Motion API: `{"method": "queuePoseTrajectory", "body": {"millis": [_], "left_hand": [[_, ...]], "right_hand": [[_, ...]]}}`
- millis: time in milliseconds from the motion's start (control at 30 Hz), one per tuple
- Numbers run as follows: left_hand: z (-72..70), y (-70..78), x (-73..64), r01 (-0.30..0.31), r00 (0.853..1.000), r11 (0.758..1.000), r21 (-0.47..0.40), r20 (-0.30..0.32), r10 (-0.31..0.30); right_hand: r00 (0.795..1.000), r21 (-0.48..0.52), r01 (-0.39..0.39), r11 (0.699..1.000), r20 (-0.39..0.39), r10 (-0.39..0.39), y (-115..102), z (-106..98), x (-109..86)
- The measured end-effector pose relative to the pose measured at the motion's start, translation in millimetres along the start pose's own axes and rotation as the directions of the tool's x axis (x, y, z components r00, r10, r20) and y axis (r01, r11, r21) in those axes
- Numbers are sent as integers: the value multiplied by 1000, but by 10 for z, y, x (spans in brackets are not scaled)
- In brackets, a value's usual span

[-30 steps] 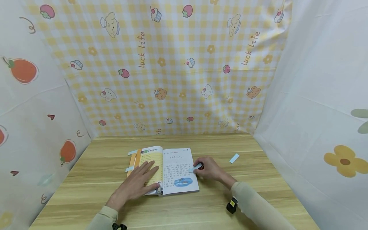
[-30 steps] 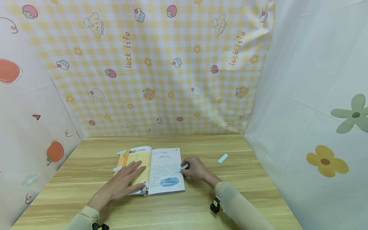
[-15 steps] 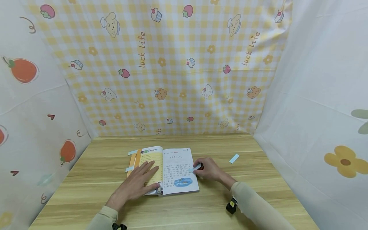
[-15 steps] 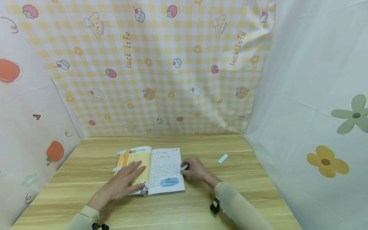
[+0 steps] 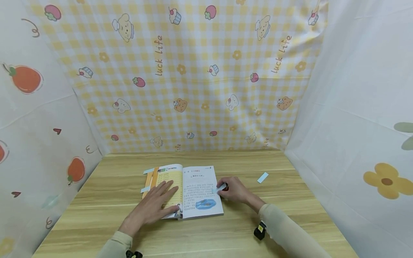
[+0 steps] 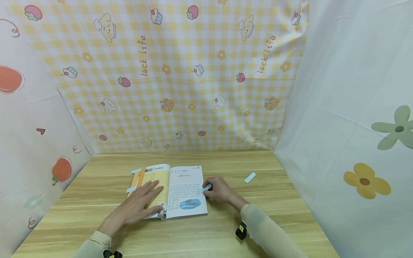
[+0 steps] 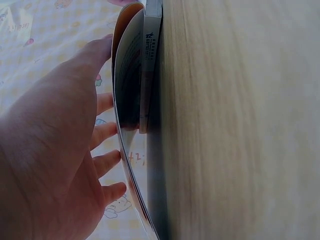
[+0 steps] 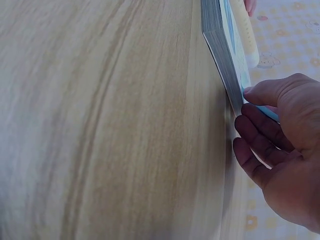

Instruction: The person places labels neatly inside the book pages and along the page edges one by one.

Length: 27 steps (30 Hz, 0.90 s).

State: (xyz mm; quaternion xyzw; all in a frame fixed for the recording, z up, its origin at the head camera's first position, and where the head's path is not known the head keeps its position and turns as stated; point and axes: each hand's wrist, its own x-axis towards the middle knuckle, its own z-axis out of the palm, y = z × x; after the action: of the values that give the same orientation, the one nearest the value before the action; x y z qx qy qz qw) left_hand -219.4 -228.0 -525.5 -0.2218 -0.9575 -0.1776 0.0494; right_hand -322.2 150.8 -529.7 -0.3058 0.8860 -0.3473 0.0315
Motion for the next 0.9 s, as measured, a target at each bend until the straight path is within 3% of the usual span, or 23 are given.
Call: {"method": "queuePoseTrajectory", "body": {"millis": [600, 900], "left_hand": [[-3, 3, -9, -3, 1000, 1000, -1, -6, 3], [11, -12, -7, -8, 1000, 1000, -2, -12, 8]], "right_hand": [[1000, -78, 23, 997, 4, -23, -2, 1, -7], [994, -173, 107, 979, -16, -111, 23, 5, -33]]}}
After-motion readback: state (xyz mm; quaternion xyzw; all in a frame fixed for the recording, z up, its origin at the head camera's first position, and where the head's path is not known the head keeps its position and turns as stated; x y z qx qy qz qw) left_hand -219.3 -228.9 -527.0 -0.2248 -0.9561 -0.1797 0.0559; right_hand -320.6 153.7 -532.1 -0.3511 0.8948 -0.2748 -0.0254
